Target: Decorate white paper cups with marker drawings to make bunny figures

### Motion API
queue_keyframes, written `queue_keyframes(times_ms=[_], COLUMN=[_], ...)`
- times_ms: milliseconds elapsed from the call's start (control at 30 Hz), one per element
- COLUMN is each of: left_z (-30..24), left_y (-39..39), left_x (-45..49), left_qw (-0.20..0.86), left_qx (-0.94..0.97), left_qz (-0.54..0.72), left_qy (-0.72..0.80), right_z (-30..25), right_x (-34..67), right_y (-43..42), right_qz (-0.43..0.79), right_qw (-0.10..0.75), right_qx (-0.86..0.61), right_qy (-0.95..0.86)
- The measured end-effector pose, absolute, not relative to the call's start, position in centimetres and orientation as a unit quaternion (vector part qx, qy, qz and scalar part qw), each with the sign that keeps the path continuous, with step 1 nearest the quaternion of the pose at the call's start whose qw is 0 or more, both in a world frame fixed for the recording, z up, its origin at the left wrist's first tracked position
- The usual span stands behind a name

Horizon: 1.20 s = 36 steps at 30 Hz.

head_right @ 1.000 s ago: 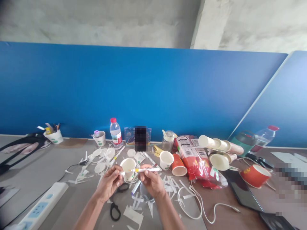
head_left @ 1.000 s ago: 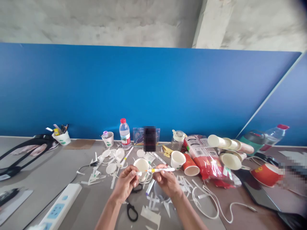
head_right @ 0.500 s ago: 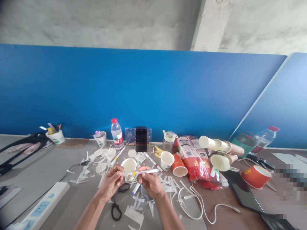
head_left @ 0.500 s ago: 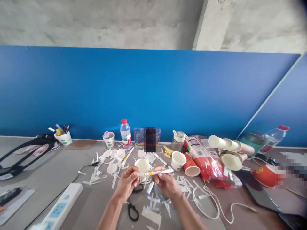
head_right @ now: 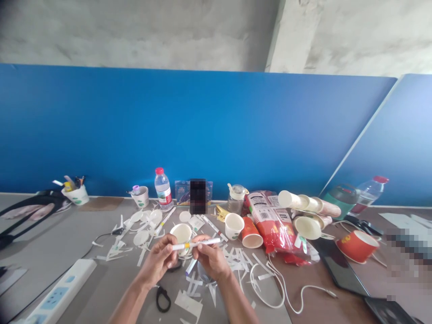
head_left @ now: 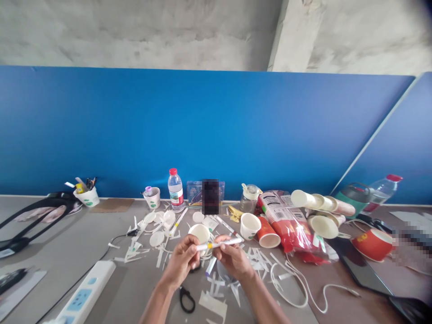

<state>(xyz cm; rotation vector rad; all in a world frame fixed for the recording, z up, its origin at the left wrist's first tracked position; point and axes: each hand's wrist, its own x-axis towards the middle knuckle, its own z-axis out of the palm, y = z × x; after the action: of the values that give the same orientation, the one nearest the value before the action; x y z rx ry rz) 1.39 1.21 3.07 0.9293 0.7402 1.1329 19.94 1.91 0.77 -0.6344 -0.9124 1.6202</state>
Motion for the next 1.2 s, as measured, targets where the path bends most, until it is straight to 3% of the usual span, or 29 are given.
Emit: queue_keyframes(times_ms=[633,1200], left_z=[2.8,1.7], left_y=[0.4,1.0], left_x=[1.8,1.1], left_qw=[0.76,0.763], left_qx=[0.458,0.433], left_qz=[0.423,0.456], left_qy=[0.183,0.152], right_z=[-0.3,-1.0], right_x=[20.8,19.7], right_y=[2.3,2.1], right_qz=[0.748,0.755], right_qw=[0.543,0.549], right_qx=[-0.167,-0.149], right_qy=[-0.343,-0.326])
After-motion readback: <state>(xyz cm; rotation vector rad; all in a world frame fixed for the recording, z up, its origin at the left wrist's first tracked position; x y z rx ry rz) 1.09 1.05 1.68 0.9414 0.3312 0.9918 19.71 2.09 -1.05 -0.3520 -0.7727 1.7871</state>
